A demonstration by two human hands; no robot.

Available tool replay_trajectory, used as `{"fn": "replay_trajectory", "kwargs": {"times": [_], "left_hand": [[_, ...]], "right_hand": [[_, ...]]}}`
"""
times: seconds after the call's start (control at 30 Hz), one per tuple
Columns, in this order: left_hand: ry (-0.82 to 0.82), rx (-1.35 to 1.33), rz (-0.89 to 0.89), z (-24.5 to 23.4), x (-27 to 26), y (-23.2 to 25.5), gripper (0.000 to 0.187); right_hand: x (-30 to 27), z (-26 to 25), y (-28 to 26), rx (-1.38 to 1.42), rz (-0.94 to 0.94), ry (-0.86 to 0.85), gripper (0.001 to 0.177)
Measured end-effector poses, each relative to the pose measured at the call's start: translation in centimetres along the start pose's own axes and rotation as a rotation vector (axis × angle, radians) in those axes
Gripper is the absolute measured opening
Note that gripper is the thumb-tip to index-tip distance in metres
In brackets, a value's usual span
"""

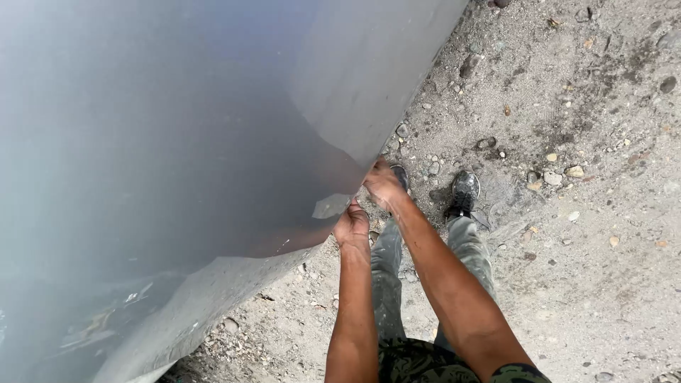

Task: The person uses a socket wrench to remove bolts from the front bumper of a silver car with the hood open. They then move to the side of the vehicle and use a small tool to remove fasteners from the wheel arch area.

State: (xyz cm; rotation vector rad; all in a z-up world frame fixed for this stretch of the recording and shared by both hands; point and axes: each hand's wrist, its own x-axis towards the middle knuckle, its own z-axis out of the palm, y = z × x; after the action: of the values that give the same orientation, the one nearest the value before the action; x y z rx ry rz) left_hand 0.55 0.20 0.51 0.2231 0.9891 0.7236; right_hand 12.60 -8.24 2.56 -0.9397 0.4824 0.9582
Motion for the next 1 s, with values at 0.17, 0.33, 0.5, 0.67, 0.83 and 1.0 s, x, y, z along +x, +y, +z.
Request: {"fn": "replay_trajectory", "kwargs": {"times": [0.17, 0.33, 0.5, 0.67, 0.83, 1.0], "left_hand": [[-0.059, 0.040, -0.064, 2.4, -2.1, 0.3, 0.026], [-0.475, 1.897, 0.557, 6.9, -8.5, 2.4, 0.020], [-0.678, 2.143, 0.598, 10.9, -3.4, 1.0, 0.041], [-0.703, 2.266, 0.649, 11.7, -1.2, 2.1, 0.051], [-0.506, 2.484, 0.546, 13.9, -3.1, 2.1, 0.019], [-0.611, 2.376, 0.511, 12.8, -1.2, 2.0, 0.026]], "right_hand": [[2.4, -0.6, 4.6, 0.442, 0.024, -0.065, 0.013], [-1.4, 2.4, -1.8, 0.497, 0.152, -0.094, 0.021], [0.2, 1.4, -1.0, 0.517, 0.122, -0.106, 0.014], [-0.6, 1.2, -1.0, 0.356, 0.099, -0.039, 0.020], [-4.7, 3.4, -5.1, -0.521, -0.295, 0.381, 0.026], [-2.6, 2.8, -2.3, -0.461, -0.316, 0.246, 0.022]]}}
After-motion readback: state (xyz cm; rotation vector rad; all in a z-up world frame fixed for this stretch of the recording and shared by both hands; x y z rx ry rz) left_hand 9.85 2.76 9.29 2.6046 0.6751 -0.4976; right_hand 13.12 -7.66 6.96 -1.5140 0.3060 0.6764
